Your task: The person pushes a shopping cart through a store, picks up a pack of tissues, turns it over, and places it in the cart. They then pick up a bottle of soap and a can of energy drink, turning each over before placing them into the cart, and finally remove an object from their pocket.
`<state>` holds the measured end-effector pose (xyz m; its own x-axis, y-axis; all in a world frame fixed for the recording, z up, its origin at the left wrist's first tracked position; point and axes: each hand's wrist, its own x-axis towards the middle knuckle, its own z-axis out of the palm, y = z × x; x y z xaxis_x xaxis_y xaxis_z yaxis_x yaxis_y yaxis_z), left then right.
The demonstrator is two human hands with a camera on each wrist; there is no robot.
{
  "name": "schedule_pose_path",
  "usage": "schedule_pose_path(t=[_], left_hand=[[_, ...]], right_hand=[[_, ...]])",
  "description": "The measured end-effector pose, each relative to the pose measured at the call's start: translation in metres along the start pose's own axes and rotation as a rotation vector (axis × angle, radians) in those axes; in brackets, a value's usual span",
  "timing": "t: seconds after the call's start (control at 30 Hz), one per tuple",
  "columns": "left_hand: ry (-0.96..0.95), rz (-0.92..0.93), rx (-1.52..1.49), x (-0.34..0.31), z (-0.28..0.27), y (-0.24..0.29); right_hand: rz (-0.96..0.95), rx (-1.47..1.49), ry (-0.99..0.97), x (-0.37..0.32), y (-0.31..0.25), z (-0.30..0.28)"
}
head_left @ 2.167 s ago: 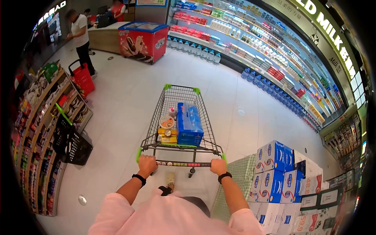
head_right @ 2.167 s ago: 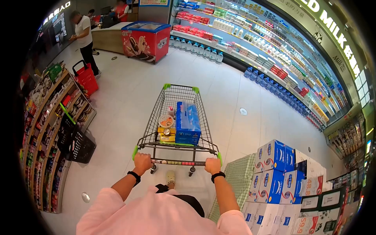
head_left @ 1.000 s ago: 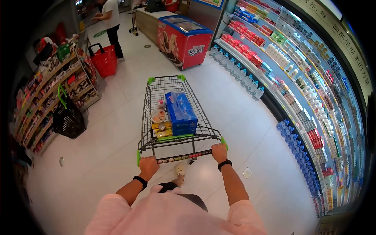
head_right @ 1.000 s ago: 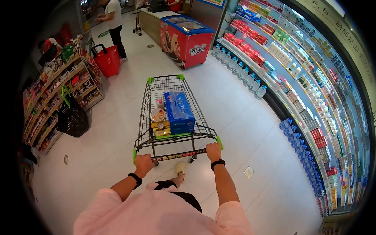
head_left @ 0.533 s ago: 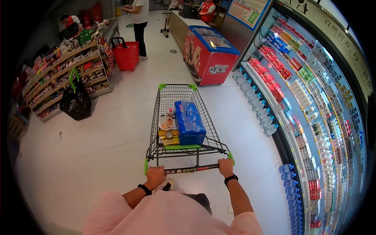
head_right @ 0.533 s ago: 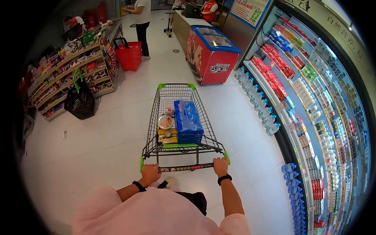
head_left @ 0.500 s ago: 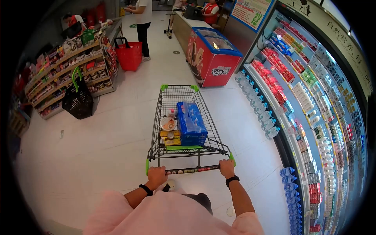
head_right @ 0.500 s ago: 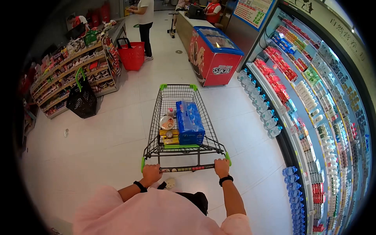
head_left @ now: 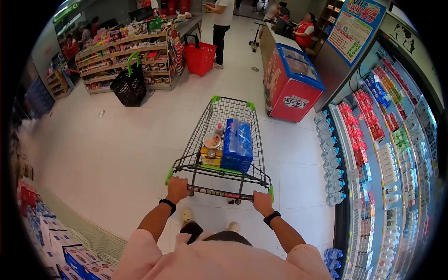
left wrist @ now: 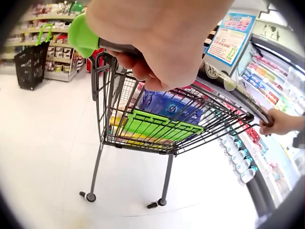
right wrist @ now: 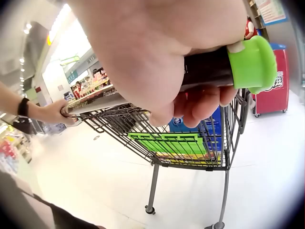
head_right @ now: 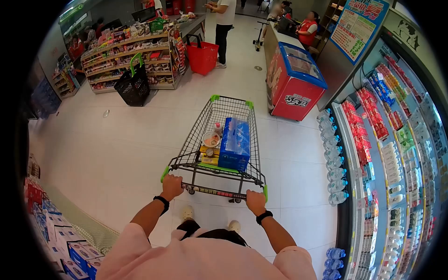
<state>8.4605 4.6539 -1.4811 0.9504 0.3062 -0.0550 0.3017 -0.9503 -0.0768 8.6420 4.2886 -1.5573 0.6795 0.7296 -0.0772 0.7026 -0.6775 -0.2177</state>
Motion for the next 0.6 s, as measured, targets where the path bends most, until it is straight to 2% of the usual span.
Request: schedule_pose_path(t=[0.07,0.1,0.3,0.33,0.43,0.53,0.57,0.6], left_hand=[[0.022,-0.007,0.026,-0.002,0.0,0.011],[-0.014,-0.018,0.035,0.001,-0.019,0.002],[-0.019,-0.013,0.061,-0.002,-0.009,0.017],[-0.031,-0.011,0.066,0.0,-0.023,0.008],[-0.031,-0.036,0.059,-0.007,-0.012,0.021],[-0.009,-0.014,0.042,-0.012,-0.005,0.022],[-0.018,0.0,0.032,-0.007,-0.023,0.008],[-0.025,0.009,0.018,-0.008,-0.017,0.009]], right_hand=[[-0.011,0.014,0.014,-0.001,0.01,-0.001],[-0.011,0.036,0.003,0.009,0.001,-0.015],[0.006,-0.013,0.057,-0.004,0.014,-0.006],[-0.001,-0.013,0.049,0.0,0.007,-0.021],[0.009,-0.002,0.007,-0.007,0.012,-0.013],[-0.01,0.009,0.047,-0.014,0.017,-0.002],[-0.035,0.038,0.044,-0.006,0.007,-0.022],[-0.027,0.074,-0.052,-0.007,0.008,-0.026]])
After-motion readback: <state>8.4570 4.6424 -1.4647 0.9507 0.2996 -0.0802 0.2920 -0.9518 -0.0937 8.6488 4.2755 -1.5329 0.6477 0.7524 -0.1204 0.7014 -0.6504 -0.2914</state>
